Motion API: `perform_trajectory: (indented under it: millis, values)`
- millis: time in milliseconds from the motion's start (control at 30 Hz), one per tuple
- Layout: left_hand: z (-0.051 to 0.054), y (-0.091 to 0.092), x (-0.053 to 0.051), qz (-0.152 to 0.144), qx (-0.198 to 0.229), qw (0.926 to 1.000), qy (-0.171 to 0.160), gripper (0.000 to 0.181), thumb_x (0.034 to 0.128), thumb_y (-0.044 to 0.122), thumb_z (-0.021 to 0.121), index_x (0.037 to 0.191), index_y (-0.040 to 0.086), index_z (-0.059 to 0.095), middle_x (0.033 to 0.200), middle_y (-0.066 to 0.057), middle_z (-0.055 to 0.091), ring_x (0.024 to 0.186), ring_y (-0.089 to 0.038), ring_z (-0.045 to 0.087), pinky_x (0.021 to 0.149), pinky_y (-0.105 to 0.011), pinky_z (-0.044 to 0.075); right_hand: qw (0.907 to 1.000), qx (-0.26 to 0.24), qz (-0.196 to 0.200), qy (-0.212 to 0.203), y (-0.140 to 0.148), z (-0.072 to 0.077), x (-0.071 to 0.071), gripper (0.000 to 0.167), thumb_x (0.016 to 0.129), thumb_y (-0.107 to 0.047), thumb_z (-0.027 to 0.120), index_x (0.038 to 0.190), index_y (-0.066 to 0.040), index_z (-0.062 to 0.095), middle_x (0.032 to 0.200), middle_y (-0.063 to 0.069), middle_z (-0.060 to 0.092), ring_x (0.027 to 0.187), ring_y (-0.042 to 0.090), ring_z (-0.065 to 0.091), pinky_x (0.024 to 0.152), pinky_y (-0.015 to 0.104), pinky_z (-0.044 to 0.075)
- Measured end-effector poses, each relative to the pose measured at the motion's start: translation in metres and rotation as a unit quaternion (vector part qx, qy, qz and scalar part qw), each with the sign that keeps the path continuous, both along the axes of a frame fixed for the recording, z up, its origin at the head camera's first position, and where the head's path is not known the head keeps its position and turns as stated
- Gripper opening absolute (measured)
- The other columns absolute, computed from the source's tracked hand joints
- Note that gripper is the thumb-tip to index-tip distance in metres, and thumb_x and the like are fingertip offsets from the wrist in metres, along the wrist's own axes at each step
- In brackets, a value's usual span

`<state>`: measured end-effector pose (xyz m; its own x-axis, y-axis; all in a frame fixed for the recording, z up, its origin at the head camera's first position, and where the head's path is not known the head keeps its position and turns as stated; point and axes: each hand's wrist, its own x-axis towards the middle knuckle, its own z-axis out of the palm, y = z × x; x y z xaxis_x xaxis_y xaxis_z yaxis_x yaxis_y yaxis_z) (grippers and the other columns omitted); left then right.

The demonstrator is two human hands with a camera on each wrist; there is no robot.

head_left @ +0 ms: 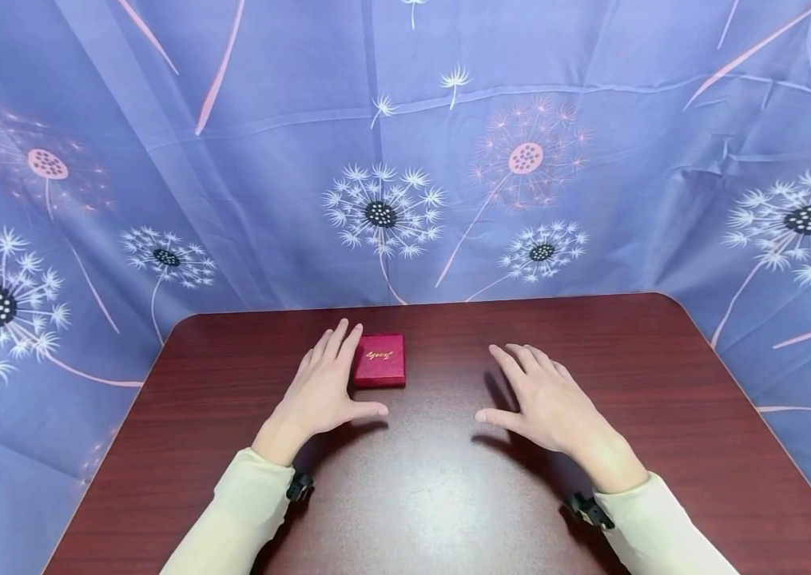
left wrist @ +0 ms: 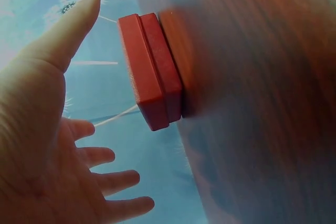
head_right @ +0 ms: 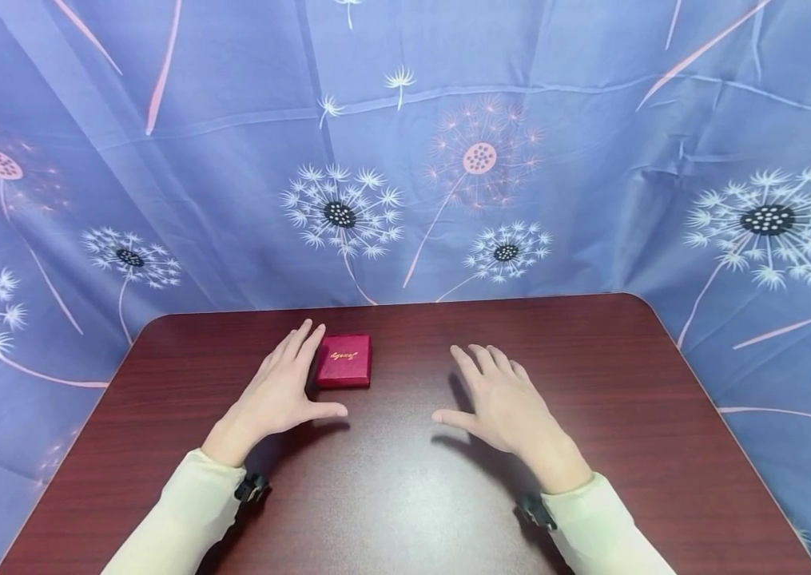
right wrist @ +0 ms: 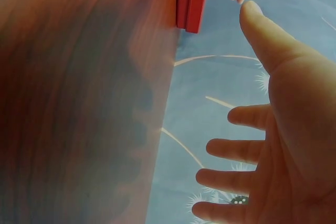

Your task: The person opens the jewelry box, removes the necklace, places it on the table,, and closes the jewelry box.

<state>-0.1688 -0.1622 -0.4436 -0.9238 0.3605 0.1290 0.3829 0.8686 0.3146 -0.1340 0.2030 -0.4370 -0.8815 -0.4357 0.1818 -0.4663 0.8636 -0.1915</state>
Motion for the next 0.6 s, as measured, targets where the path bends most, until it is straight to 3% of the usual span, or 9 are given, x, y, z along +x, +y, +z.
perform_trajectory:
  millis: [300, 600]
  values:
    - [-0.006, -0.002, -0.016, -0.012, 0.002, 0.9998, -0.014, 0.140, 0.0667, 0.071, 0.092, 0.169, 0.006, 0.021, 0.173, -0.019, 0.021, 0.154, -0.043, 0.029, 0.117, -0.066, 0.036, 0.9999, 0.004, 0.011, 0.009, -0.005, -0.002, -0.002, 0.105, 0.086, -0.073, 0.074, 0.161, -0.005, 0.043, 0.153, 0.021, 0.050, 0.141, 0.044, 0.047, 0.109, 0.067, 0.043]
    - [-0.005, 0.002, -0.028, -0.013, -0.009, 0.9992, -0.037, 0.138, 0.0661, 0.064, 0.096, 0.166, 0.001, 0.025, 0.170, -0.021, 0.027, 0.151, -0.044, 0.033, 0.116, -0.063, 0.039, 0.9998, 0.013, 0.013, 0.002, -0.010, -0.003, -0.002, 0.105, 0.087, -0.073, 0.073, 0.161, -0.006, 0.042, 0.154, 0.021, 0.049, 0.142, 0.046, 0.046, 0.110, 0.067, 0.043]
